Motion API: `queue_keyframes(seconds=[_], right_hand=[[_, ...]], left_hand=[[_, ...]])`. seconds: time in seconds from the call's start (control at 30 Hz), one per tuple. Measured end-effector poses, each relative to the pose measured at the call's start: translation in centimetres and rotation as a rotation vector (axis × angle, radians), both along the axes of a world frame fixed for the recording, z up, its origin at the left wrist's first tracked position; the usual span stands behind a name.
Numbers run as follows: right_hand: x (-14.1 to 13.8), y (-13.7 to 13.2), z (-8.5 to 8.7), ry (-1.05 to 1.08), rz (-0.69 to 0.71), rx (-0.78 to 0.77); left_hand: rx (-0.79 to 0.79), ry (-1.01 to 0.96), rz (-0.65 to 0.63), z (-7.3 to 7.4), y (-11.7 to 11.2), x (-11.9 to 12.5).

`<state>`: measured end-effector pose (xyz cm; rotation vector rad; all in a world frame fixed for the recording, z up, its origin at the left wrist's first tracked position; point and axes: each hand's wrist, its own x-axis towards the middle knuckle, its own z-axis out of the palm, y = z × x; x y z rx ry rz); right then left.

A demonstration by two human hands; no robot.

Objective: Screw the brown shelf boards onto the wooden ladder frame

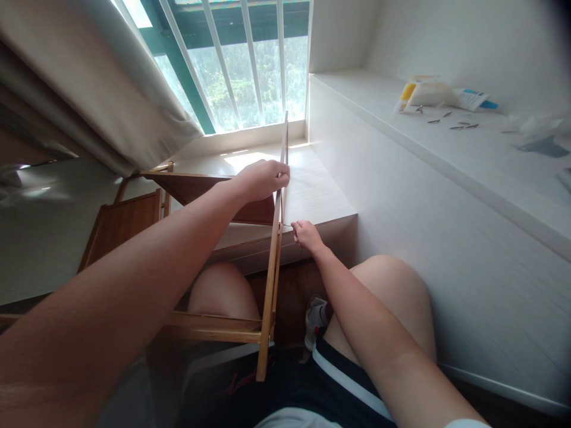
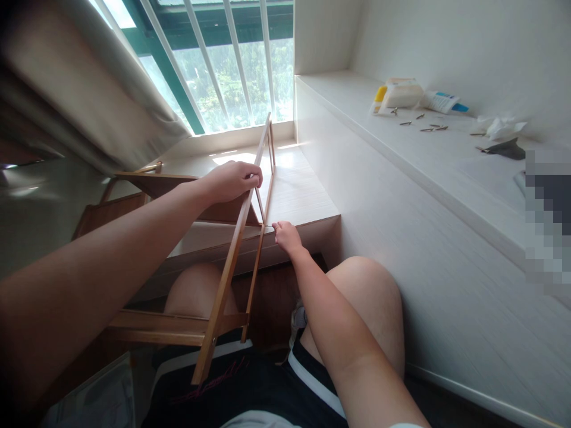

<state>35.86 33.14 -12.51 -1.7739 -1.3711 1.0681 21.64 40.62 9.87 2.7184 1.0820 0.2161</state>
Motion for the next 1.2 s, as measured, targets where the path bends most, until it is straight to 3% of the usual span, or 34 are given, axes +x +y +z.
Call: queue_keyframes(seconds=[0.3,1.2], right_hand=[[0.7,-0.3,0.3,-0.213,-0.018,0.073],[1.1,-0.8,0.3,-0.122,0.017,0.128]], left_hand=[[-0.009,-0.009,0.004,-0.1,0.0,0.1],[-0.009,-0.004,0.005,-0.1,-0.3,0.3]])
